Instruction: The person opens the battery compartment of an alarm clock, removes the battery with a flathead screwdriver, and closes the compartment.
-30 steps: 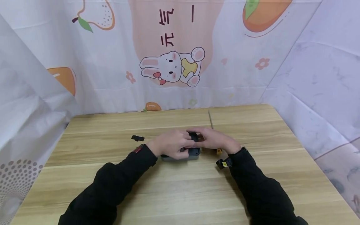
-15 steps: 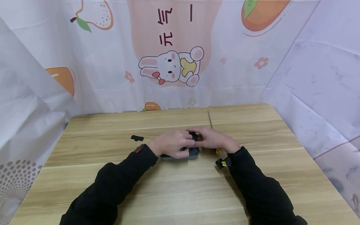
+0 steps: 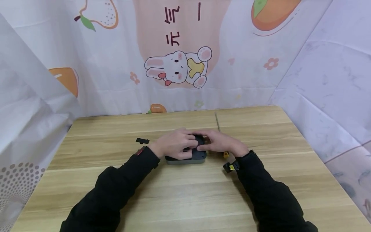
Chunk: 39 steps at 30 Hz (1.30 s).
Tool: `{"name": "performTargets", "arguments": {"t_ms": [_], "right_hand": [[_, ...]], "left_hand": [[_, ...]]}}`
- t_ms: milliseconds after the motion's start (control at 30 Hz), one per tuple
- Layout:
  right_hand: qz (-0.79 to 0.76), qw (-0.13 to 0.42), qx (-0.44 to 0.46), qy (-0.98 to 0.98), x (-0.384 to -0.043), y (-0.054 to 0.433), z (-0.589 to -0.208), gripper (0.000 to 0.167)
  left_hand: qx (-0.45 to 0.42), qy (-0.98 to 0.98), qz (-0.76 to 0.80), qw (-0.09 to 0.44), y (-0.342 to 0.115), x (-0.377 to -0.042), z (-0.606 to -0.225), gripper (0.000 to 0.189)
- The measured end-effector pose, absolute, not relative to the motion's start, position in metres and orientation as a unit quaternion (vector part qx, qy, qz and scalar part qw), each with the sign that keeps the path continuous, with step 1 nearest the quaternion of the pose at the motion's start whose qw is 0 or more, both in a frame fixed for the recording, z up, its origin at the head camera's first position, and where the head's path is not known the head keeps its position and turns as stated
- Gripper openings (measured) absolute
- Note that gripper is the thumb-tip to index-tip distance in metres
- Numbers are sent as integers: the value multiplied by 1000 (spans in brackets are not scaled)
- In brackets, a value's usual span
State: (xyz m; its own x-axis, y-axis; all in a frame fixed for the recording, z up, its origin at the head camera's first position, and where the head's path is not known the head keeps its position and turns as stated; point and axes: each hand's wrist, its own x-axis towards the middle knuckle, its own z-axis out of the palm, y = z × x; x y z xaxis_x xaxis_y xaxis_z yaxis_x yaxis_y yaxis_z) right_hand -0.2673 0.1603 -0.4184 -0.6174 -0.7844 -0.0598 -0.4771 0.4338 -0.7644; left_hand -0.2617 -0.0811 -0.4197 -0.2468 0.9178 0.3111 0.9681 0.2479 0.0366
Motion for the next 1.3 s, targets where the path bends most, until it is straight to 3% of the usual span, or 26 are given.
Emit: {"name": "performTargets", "arguments": {"t_ms": [233,1300], "right_hand": [[-379,215,-388,812,-268,162,-421,60],[-404,227,-398,792,-271,162,-421,60]], "left_hand": [[-595,-790,-100,109,-79,-262,-423,6],[-607,-783,-78,107,-81,-268,-427,9]]}}
